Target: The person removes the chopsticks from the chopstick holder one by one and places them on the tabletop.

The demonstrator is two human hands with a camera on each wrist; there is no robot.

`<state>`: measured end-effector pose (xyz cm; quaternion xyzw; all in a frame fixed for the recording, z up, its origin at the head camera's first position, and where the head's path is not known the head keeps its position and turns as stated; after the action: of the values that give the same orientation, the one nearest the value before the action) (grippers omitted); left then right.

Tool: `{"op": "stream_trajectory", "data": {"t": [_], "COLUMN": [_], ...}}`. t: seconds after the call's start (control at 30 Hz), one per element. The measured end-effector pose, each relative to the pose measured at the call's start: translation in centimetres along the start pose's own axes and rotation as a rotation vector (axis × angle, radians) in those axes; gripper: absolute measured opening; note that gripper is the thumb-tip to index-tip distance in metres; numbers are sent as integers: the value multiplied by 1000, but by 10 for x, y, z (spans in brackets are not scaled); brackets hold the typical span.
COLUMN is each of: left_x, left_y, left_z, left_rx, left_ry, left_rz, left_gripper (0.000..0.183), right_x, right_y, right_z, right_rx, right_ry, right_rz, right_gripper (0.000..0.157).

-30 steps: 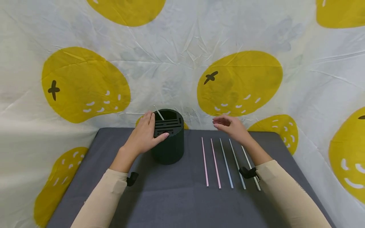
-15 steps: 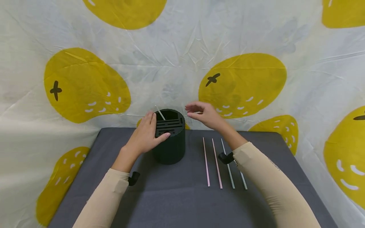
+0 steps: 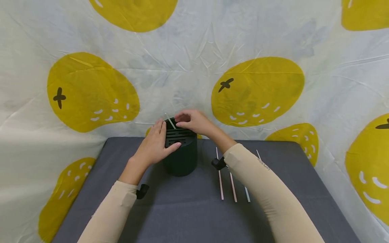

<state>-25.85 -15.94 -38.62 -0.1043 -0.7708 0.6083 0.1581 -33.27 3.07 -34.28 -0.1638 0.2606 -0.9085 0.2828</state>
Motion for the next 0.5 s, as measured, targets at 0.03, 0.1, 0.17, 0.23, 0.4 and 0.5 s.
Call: {"op": "stream_trajectory", "data": {"t": [0.03,0.1,0.17,0.23,0.4,0.5], "left_x": [0,-1,-1,-1,-3,-4], "left_y": [0,-1,-1,0,1,2], "left_z": [0,1,1,2,2,1], "left_rx": [4,2,3,2,1,4], "left_ry": [2,5,11,14,18,26], "left_rz": [-3,-10,-11,-7,0,-9], "left_gripper": [114,114,113,113,113,112], "right_x": [1,4,6,7,9,9], "right_y": [2,5,7,10,15,17], "right_z": [2,5,7,9,11,12], "right_rx": [-18,-48,-77,-95,-111,-117], "right_ry": [7,20,34,44,33,25], "right_rz": [2,14,29,40,39,29], "right_gripper": [32,30,29,29,22,16]}}
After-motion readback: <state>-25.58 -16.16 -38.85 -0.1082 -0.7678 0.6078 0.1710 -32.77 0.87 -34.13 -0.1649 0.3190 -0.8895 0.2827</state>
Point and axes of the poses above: each hand's wrist, its own x-axis towards the middle knuckle, its own y-axis out of the palm, z = x × y, the point moved 3 cm from there along x, towards the middle knuckle, and after that the axes turned 4 degrees about x, right-handed, at the moved point
